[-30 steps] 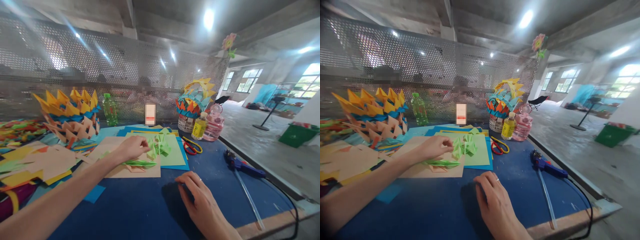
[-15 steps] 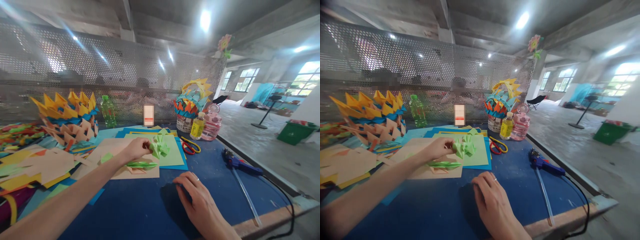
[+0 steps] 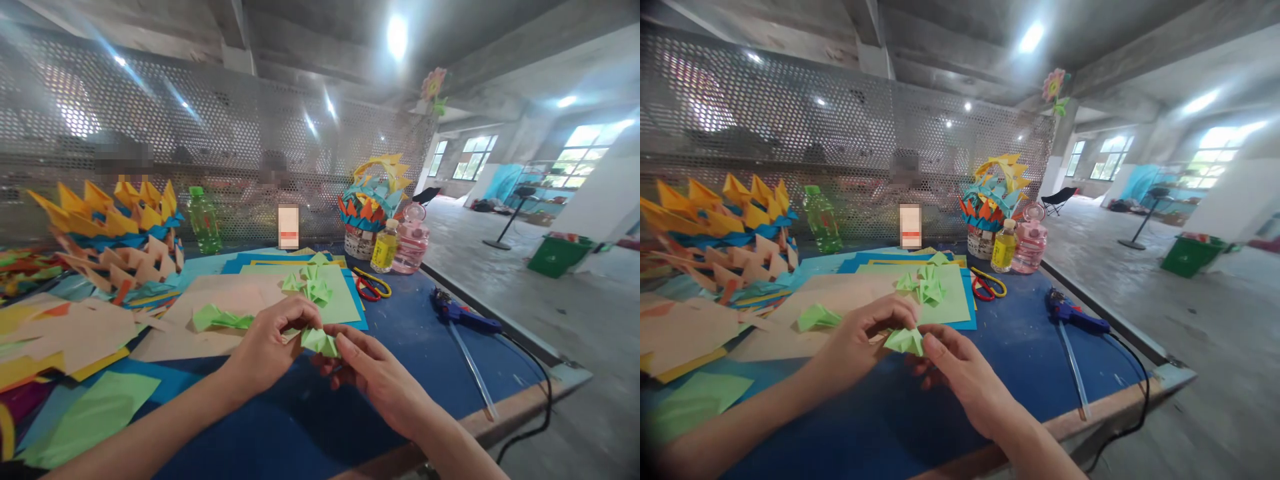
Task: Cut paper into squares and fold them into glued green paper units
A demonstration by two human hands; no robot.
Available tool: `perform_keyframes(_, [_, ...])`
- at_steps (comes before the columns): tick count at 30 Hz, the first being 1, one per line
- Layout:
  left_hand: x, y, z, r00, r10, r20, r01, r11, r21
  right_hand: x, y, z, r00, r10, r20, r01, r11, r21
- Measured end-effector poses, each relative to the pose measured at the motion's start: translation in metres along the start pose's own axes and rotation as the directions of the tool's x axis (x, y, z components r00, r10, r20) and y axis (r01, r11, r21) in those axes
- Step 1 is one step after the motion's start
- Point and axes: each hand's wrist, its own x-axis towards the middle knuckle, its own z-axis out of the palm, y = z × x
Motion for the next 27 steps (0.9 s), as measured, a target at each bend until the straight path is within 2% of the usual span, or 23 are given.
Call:
perform_keyframes(2, [-0.007,0.003,0.0,1.0,0.004,0.003,-0.004,1.0,0.022,0.004,0.002,0.003,0.999,-0.026,0.018,0.027,0.999,-0.037])
perform_keyframes(4, [-0.013,0.006,-0.002,0.999,-0.025,0.027,0.026,1.0,-0.002,0.008,0.004,0.004,0.998,-0.066,-0.016,0.063,0.99,-0.129])
perform_keyframes(10, [-0.027,0.008,-0.008,0.976,-0.192,0.101,0.209,0.956,-0.207,0.015,0.007,0.001,0.969,-0.208,-0.134,0.129,0.885,-0.447])
perform_keyframes(14, [-0.027,-0.002,-0.006,0.924,-0.381,0.006,0.372,0.899,-0.23,0.014,0.008,0.003,0.954,-0.276,-0.12,0.166,0.813,-0.558])
perform_keyframes(16, [-0.028,-0.008,-0.004,0.9,-0.435,-0.018,0.416,0.873,-0.254,0.013,0.009,0.006,0.953,-0.288,-0.097,0.176,0.784,-0.595])
perform_keyframes(22, [-0.033,-0.016,-0.004,0.893,-0.45,0.01,0.433,0.853,-0.292,0.011,0.011,0.011,0.952,-0.303,-0.041,0.196,0.708,-0.679])
perform_keyframes(27, [-0.032,-0.012,-0.003,0.866,-0.497,0.058,0.486,0.807,-0.336,0.012,0.014,0.007,0.923,-0.384,-0.028,0.241,0.633,-0.736])
